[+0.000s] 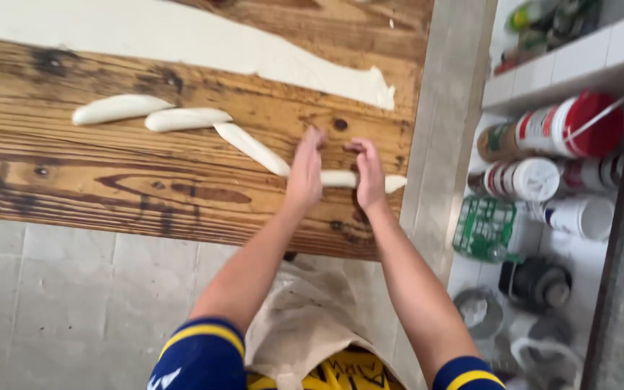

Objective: Cutting dough into strips and rolling them into small loaves before placing them on a baking tray.

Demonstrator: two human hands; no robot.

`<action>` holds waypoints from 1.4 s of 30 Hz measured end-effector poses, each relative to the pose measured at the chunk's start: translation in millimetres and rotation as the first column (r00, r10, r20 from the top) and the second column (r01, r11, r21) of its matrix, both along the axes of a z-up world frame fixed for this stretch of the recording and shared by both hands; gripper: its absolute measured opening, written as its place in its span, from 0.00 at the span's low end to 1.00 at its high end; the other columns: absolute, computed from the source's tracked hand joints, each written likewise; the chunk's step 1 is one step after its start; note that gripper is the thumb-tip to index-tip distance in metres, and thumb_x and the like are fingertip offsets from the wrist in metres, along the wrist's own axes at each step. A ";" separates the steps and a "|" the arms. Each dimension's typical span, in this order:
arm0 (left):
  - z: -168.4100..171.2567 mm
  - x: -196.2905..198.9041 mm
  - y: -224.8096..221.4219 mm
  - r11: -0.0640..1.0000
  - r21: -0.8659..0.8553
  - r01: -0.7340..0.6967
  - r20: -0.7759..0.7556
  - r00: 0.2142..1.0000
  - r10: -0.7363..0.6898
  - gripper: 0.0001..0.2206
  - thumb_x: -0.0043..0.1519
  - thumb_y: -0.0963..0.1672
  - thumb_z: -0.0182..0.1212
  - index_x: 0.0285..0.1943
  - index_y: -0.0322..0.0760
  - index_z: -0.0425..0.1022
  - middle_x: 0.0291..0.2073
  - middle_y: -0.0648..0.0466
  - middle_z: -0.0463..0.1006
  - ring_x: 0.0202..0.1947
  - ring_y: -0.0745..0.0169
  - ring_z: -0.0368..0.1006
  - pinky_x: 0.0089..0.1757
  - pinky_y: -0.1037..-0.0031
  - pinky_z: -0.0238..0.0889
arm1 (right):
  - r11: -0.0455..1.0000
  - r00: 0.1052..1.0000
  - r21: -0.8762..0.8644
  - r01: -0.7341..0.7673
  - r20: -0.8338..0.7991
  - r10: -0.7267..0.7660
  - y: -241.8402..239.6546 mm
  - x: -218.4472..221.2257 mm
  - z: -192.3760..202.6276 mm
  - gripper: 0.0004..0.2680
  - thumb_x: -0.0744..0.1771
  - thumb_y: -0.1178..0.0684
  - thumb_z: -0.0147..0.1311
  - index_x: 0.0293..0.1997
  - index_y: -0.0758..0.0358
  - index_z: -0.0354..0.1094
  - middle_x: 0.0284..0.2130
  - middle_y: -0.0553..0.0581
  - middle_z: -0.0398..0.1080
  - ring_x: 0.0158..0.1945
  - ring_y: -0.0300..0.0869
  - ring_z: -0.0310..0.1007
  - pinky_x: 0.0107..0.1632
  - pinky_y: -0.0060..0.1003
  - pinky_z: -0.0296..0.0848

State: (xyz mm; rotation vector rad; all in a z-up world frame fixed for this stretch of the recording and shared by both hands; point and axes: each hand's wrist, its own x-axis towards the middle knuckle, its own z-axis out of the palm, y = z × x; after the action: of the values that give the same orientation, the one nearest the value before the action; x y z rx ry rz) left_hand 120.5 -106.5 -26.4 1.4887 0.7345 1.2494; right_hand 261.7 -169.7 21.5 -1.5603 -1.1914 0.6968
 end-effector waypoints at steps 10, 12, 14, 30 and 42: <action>14.6 -18.6 -3.8 0.996 0.091 0.023 -0.210 0.978 -0.003 0.21 0.72 0.48 0.39 0.69 0.32 0.65 0.63 0.40 0.66 0.70 0.32 0.57 0.67 0.48 0.48 | 0.940 0.655 -0.297 -0.169 0.679 0.332 -50.8 -22.2 25.5 0.20 0.70 0.45 0.46 0.71 0.59 0.59 0.62 0.65 0.66 0.67 0.57 0.63 0.66 0.54 0.62; 20.8 0.5 17.7 0.993 0.119 -0.019 -0.145 0.989 0.037 0.19 0.72 0.46 0.42 0.68 0.32 0.66 0.60 0.40 0.67 0.69 0.31 0.57 0.67 0.48 0.47 | 0.938 0.502 -0.311 -0.152 0.794 0.344 -64.5 -26.8 32.8 0.18 0.69 0.42 0.53 0.65 0.57 0.65 0.60 0.59 0.68 0.67 0.51 0.64 0.65 0.48 0.63; -10.5 31.5 56.0 0.998 0.018 -0.060 0.005 0.998 0.060 0.18 0.73 0.46 0.40 0.66 0.33 0.68 0.57 0.43 0.70 0.66 0.39 0.62 0.67 0.52 0.49 | 0.943 0.450 -0.297 -0.148 0.829 0.332 -72.0 -12.5 2.3 0.17 0.69 0.41 0.52 0.63 0.55 0.65 0.56 0.55 0.68 0.63 0.49 0.66 0.63 0.46 0.65; 81.9 -88.1 -144.1 0.077 -0.685 0.724 0.674 0.671 -0.310 0.33 0.64 0.68 0.43 0.57 0.46 0.72 0.40 0.39 0.80 0.39 0.37 0.81 0.41 0.42 0.76 | 0.992 0.865 -0.009 -0.124 -0.491 0.103 -95.8 -57.8 72.7 0.21 0.71 0.48 0.49 0.72 0.52 0.44 0.39 0.65 0.72 0.44 0.48 0.78 0.48 0.37 0.76; 89.7 -174.3 -128.8 0.327 -0.941 0.092 0.199 0.928 0.314 0.07 0.68 0.47 0.56 0.40 0.46 0.74 0.28 0.56 0.76 0.28 0.62 0.73 0.31 0.68 0.67 | 0.781 0.718 0.079 -0.620 0.457 0.524 -101.8 -185.8 102.4 0.09 0.71 0.48 0.48 0.52 0.59 0.68 0.58 0.63 0.59 0.65 0.53 0.59 0.68 0.48 0.58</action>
State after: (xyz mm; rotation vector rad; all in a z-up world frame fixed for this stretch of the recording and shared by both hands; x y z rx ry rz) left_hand -53.8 -235.3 63.3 0.1873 1.0703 0.8236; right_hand 75.8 -271.6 123.9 -1.1539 -2.0623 0.5987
